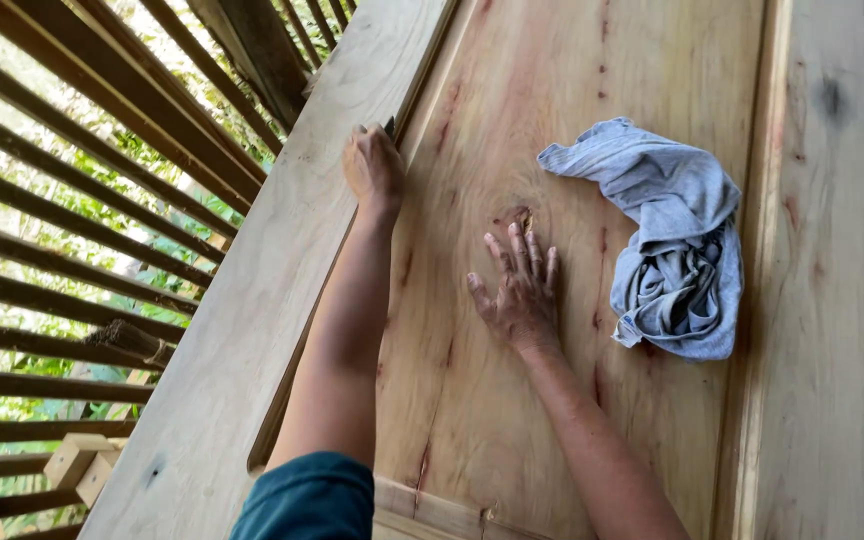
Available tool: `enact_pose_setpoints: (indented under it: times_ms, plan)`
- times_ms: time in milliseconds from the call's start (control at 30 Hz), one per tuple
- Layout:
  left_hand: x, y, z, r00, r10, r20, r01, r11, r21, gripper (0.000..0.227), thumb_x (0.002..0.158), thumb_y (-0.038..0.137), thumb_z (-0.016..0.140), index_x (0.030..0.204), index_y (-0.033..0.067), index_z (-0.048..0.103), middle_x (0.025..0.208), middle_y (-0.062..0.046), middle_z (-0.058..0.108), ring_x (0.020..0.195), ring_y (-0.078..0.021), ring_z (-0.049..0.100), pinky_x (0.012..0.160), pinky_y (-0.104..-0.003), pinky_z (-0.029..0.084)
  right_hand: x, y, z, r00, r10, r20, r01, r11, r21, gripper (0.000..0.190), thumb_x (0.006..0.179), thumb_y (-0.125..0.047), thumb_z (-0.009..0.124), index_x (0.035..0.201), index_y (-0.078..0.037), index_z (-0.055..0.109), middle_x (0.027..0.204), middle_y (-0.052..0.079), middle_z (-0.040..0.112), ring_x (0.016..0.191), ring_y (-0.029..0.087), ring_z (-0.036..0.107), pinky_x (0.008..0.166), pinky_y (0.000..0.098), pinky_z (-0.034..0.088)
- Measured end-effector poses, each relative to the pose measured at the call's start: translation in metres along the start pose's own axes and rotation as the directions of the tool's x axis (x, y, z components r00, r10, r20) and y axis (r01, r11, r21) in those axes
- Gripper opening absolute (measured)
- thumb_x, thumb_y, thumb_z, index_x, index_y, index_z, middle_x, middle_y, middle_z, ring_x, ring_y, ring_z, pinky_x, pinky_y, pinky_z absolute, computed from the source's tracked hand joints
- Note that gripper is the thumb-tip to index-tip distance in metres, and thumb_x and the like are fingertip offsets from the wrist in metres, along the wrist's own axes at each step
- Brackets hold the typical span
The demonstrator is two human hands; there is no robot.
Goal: Sanding the recessed edges and flat surfaces of a wooden door panel using a small piece of sandpaper.
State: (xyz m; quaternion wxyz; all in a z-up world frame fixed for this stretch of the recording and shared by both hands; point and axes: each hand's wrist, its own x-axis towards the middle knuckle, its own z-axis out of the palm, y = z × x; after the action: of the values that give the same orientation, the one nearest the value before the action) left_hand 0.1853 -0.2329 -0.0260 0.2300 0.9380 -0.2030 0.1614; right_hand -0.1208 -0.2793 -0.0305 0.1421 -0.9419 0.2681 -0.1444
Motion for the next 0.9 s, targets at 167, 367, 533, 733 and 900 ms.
enact_pose_setpoints:
  times_ms: [167, 367, 533, 733, 900]
  plan:
    - [-0.033, -0.017, -0.033, 0.999, 0.03, -0.04, -0.033, 0.997, -0.07, 0.019, 0.091, 0.02, 0.058, 0.086, 0.0045, 0.067, 0.089, -0.016, 0.06, 0.088, -0.0401, 0.065, 0.079, -0.049, 0.055, 0.001, -0.003, -0.008, 1.0, 0.008, 0.027, -0.009, 1.0, 0.025, 0.066, 0.094, -0.062, 0.048, 0.152, -0.03, 0.046, 0.166, 0.008, 0.033, 0.153, 0.032, 0.03, 0.125, 0.06, 0.012]
    - [-0.103, -0.042, -0.09, 0.998, -0.04, 0.055, 0.041, 0.999, -0.008, 0.019, 0.093, 0.022, 0.066, 0.092, 0.0029, 0.066, 0.094, -0.016, 0.06, 0.093, -0.0394, 0.065, 0.081, -0.048, 0.054, -0.002, -0.004, -0.009, 1.0, -0.019, 0.001, 0.019, 1.0, 0.005, 0.065, 0.096, -0.059, 0.048, 0.153, -0.028, 0.045, 0.165, 0.01, 0.034, 0.152, 0.034, 0.031, 0.124, 0.0614, 0.015]
    - [-0.04, -0.01, -0.046, 1.0, -0.005, 0.006, 0.006, 0.997, -0.073, 0.014, 0.092, 0.015, 0.063, 0.09, 0.0031, 0.069, 0.093, -0.018, 0.061, 0.091, -0.0415, 0.065, 0.08, -0.05, 0.054, -0.001, -0.004, -0.008, 0.999, 0.005, 0.052, -0.006, 1.0, 0.006, 0.066, 0.098, -0.062, 0.042, 0.154, -0.029, 0.042, 0.167, 0.008, 0.03, 0.154, 0.032, 0.026, 0.125, 0.0604, 0.011]
    - [0.026, 0.011, 0.008, 1.0, 0.026, -0.005, -0.027, 0.995, -0.094, 0.025, 0.092, 0.018, 0.049, 0.084, 0.0091, 0.071, 0.092, -0.016, 0.065, 0.091, -0.0412, 0.065, 0.083, -0.048, 0.053, -0.002, -0.004, -0.008, 0.999, 0.026, 0.035, -0.026, 1.0, 0.006, 0.066, 0.094, -0.062, 0.048, 0.152, -0.03, 0.046, 0.166, 0.007, 0.032, 0.152, 0.032, 0.029, 0.124, 0.0595, 0.014]
    - [-0.055, 0.0, -0.087, 0.997, 0.073, -0.024, -0.076, 0.982, -0.174, 0.021, 0.088, 0.02, 0.062, 0.084, 0.0006, 0.07, 0.086, -0.026, 0.061, 0.085, -0.0487, 0.064, 0.075, -0.055, 0.054, 0.0, -0.004, -0.009, 0.998, 0.012, 0.061, -0.011, 1.0, -0.016, 0.066, 0.094, -0.062, 0.048, 0.152, -0.03, 0.045, 0.166, 0.007, 0.032, 0.153, 0.032, 0.028, 0.125, 0.0595, 0.014]
